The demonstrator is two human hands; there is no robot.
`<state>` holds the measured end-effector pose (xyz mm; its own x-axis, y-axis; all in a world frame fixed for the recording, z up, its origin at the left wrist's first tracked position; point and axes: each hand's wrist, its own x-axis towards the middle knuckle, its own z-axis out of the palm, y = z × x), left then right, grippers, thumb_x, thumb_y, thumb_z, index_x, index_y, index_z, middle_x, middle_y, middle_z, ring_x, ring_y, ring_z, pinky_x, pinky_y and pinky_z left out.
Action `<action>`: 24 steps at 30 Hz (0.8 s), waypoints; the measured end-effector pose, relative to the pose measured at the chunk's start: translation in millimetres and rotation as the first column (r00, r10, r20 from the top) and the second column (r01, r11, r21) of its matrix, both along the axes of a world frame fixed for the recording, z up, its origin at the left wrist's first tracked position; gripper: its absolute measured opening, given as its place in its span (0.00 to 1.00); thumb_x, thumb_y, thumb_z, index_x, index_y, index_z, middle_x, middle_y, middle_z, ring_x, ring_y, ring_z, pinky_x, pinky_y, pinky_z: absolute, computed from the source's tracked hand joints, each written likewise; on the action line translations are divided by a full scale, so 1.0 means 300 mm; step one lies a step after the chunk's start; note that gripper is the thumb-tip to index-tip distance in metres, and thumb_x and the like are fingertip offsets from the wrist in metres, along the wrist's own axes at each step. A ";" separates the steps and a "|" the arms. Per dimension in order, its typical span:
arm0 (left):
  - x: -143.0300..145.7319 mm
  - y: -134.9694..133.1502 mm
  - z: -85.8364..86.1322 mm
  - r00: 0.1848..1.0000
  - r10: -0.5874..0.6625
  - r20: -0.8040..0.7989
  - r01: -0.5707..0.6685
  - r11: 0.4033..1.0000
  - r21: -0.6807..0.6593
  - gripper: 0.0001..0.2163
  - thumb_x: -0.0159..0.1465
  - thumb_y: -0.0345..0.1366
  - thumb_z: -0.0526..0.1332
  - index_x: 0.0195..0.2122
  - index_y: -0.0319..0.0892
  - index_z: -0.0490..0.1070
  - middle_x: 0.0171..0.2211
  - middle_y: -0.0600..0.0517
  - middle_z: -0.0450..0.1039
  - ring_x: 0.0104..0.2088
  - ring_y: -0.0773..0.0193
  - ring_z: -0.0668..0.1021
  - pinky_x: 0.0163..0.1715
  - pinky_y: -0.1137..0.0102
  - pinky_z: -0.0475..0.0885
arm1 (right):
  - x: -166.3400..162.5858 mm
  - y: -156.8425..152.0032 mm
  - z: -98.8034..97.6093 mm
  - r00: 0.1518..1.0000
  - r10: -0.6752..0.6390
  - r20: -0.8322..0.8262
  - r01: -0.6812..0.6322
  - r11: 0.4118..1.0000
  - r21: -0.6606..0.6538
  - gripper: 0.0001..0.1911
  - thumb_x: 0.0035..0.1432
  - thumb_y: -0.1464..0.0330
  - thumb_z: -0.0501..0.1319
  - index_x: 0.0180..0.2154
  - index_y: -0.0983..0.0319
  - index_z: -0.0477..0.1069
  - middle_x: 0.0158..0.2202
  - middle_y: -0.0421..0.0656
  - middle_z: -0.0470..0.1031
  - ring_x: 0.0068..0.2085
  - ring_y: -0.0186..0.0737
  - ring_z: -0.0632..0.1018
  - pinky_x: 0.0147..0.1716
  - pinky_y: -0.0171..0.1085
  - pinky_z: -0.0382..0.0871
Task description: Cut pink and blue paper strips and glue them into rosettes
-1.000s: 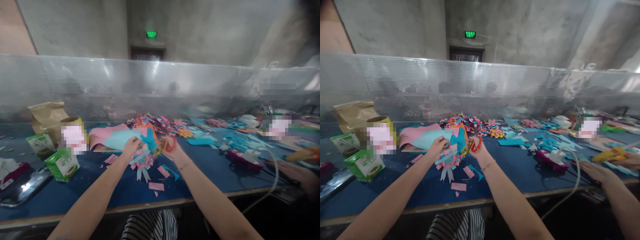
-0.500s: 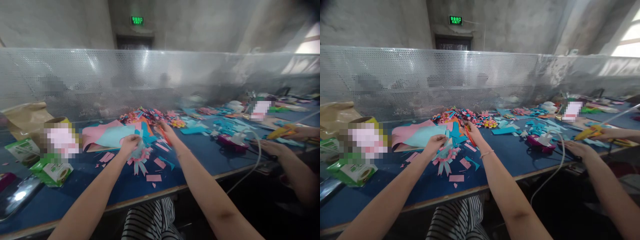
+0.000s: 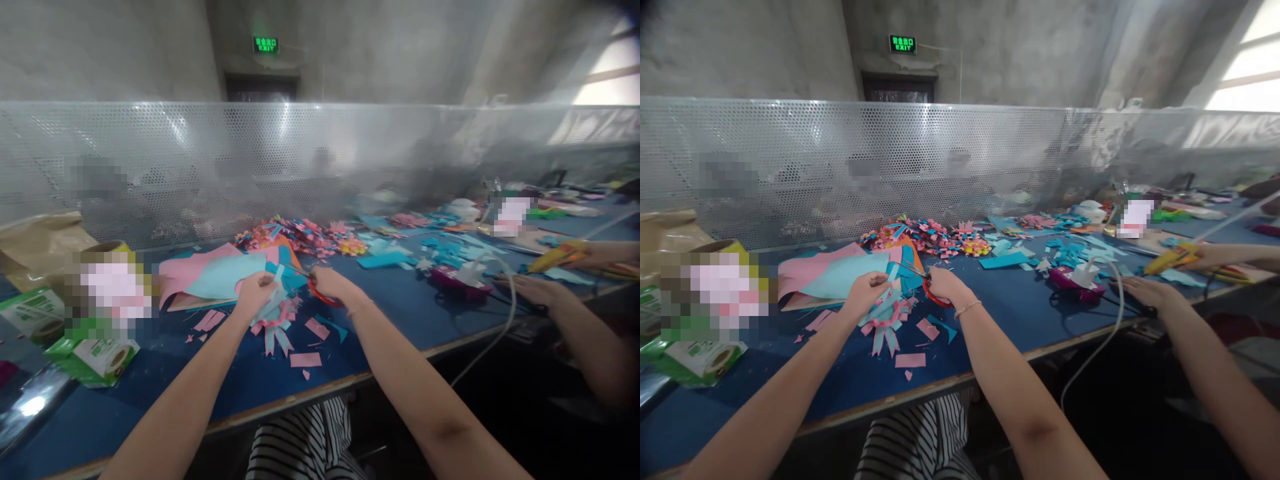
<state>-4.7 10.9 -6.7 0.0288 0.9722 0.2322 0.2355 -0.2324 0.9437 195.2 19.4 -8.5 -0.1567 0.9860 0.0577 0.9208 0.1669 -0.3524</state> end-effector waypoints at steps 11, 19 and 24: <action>0.007 0.003 -0.033 0.918 -0.109 -0.381 0.158 0.982 0.101 0.05 0.49 0.30 0.56 0.29 0.43 0.65 0.21 0.56 0.68 0.24 0.67 0.72 0.26 0.73 0.65 | 0.064 0.073 -0.028 0.990 -0.134 -0.052 0.135 0.991 0.017 0.09 0.53 0.75 0.50 0.35 0.69 0.67 0.36 0.54 0.73 0.35 0.40 0.75 0.27 0.30 0.59; -0.014 -0.009 0.018 0.930 0.002 -0.368 0.070 0.981 0.182 0.06 0.51 0.31 0.55 0.23 0.43 0.55 0.19 0.59 0.62 0.24 0.68 0.72 0.26 0.73 0.64 | 0.157 0.086 -0.018 0.897 -0.325 -0.299 0.363 0.928 0.084 0.10 0.50 0.74 0.56 0.37 0.69 0.65 0.34 0.52 0.73 0.31 0.36 0.74 0.25 0.29 0.59; -0.026 0.001 0.021 0.906 0.086 -0.414 0.002 0.978 0.208 0.04 0.51 0.30 0.54 0.23 0.43 0.57 0.19 0.58 0.65 0.25 0.68 0.72 0.27 0.73 0.63 | 0.121 0.076 -0.022 0.962 -0.209 -0.174 0.226 0.970 0.086 0.17 0.44 0.68 0.64 0.37 0.68 0.65 0.37 0.53 0.73 0.36 0.41 0.74 0.28 0.30 0.60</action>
